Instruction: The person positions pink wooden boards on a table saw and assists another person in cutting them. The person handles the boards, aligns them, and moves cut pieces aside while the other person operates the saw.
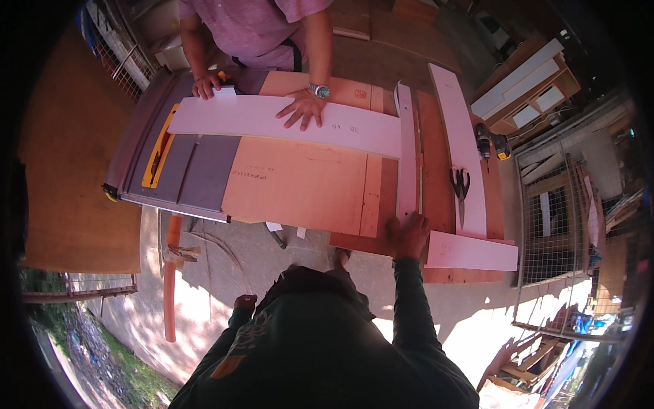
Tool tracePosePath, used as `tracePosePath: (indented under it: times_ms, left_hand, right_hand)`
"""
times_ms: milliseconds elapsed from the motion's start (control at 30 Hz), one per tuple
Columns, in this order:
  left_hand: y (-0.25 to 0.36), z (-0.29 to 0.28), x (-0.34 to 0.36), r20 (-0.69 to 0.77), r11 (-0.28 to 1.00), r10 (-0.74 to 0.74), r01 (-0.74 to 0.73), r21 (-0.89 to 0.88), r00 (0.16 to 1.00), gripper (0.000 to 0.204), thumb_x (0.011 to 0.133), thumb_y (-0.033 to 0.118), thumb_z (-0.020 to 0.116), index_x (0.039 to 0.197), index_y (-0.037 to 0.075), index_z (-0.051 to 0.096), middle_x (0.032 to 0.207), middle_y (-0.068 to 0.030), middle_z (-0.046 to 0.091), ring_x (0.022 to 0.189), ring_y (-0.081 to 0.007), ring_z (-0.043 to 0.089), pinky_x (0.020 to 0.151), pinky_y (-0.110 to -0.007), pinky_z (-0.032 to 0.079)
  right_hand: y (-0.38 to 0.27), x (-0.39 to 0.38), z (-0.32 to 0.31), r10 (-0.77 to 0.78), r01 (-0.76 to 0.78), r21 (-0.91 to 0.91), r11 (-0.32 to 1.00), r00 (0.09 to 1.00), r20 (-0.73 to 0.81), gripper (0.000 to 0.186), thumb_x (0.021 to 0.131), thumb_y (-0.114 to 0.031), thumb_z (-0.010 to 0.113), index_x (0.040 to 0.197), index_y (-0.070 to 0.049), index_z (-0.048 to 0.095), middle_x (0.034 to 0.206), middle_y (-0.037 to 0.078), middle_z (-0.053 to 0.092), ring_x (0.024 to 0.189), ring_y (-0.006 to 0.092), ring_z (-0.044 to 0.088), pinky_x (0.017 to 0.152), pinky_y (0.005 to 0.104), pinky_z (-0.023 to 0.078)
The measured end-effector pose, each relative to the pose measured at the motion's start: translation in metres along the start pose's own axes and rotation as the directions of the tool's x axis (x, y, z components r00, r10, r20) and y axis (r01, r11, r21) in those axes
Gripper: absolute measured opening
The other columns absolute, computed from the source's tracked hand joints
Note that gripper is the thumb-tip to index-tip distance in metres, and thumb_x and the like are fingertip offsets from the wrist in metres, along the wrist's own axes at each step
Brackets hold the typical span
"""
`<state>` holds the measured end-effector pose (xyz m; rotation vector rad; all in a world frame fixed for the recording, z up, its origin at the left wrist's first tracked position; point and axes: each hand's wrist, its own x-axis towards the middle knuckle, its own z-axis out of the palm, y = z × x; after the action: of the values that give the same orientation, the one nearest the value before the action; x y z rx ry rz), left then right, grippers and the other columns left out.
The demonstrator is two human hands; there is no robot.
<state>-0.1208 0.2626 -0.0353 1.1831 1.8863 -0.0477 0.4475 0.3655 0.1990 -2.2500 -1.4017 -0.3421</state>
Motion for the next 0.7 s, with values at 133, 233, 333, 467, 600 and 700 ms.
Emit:
tracePosePath:
  times_ms: [133,233,333,467,600,700]
  left_hand:
    - [-0.052,0.021,0.028,-0.019,0.983,0.125,-0.121,0.135,0.992,0.044,0.085,0.045,0.058,0.097,0.007,0.078,0.108,-0.0249,0.074,0.106,-0.0461,0.07,0.097,-0.054,0.055]
    - [-0.01,-0.002,0.005,-0.006,0.992,0.092,-0.091,0.087,0.996,0.043,0.086,0.043,0.057,0.097,0.008,0.078,0.108,-0.0248,0.074,0.105,-0.0463,0.07,0.096,-0.055,0.055]
    - [0.006,-0.005,-0.01,-0.028,0.999,0.037,-0.037,-0.001,0.999,0.041,0.087,0.041,0.056,0.097,0.009,0.078,0.108,-0.0246,0.074,0.105,-0.0466,0.07,0.095,-0.055,0.055]
    - [-0.003,-0.006,0.001,0.016,0.987,0.041,-0.043,0.157,0.999,0.041,0.088,0.04,0.054,0.099,0.009,0.079,0.109,-0.0245,0.074,0.106,-0.0468,0.07,0.097,-0.055,0.055]
    - [0.011,-0.006,-0.008,-0.081,0.998,0.035,-0.031,0.057,0.996,0.04,0.09,0.038,0.052,0.098,0.008,0.077,0.108,-0.0237,0.074,0.104,-0.0475,0.069,0.095,-0.056,0.055]
    - [0.001,-0.009,0.0,0.011,0.977,0.149,-0.149,0.151,0.989,0.038,0.089,0.037,0.051,0.095,0.009,0.077,0.105,-0.0226,0.075,0.103,-0.0483,0.069,0.094,-0.056,0.055]
  right_hand:
    - [-0.005,0.004,0.009,-0.055,0.055,0.003,0.998,0.998,-0.003,0.053,0.086,-0.042,0.072,0.113,0.001,0.056,0.106,0.024,0.057,0.105,0.0457,0.055,0.092,0.0585,0.047]
    - [0.003,0.0,0.008,-0.059,0.059,-0.028,0.998,0.998,-0.027,0.053,0.085,-0.041,0.073,0.113,0.001,0.057,0.106,0.023,0.057,0.104,0.0453,0.056,0.091,0.0582,0.047]
    - [-0.007,0.003,0.004,-0.057,0.056,-0.068,0.996,0.998,-0.005,0.053,0.085,-0.04,0.073,0.114,0.002,0.058,0.106,0.023,0.058,0.104,0.045,0.056,0.091,0.0583,0.047]
    - [0.002,0.001,0.013,-0.063,0.063,-0.06,0.996,0.998,0.008,0.052,0.085,-0.039,0.072,0.112,0.002,0.059,0.107,0.023,0.059,0.104,0.0448,0.057,0.092,0.0588,0.047]
    - [0.013,-0.006,0.02,-0.038,0.039,0.002,0.999,0.997,-0.062,0.054,0.083,-0.04,0.072,0.113,0.003,0.059,0.109,0.024,0.059,0.107,0.0453,0.057,0.094,0.0589,0.047]
    - [0.002,0.001,0.008,-0.016,0.022,-0.083,0.996,0.997,0.071,0.057,0.083,-0.04,0.074,0.117,0.003,0.059,0.112,0.025,0.06,0.111,0.046,0.056,0.095,0.0589,0.047]
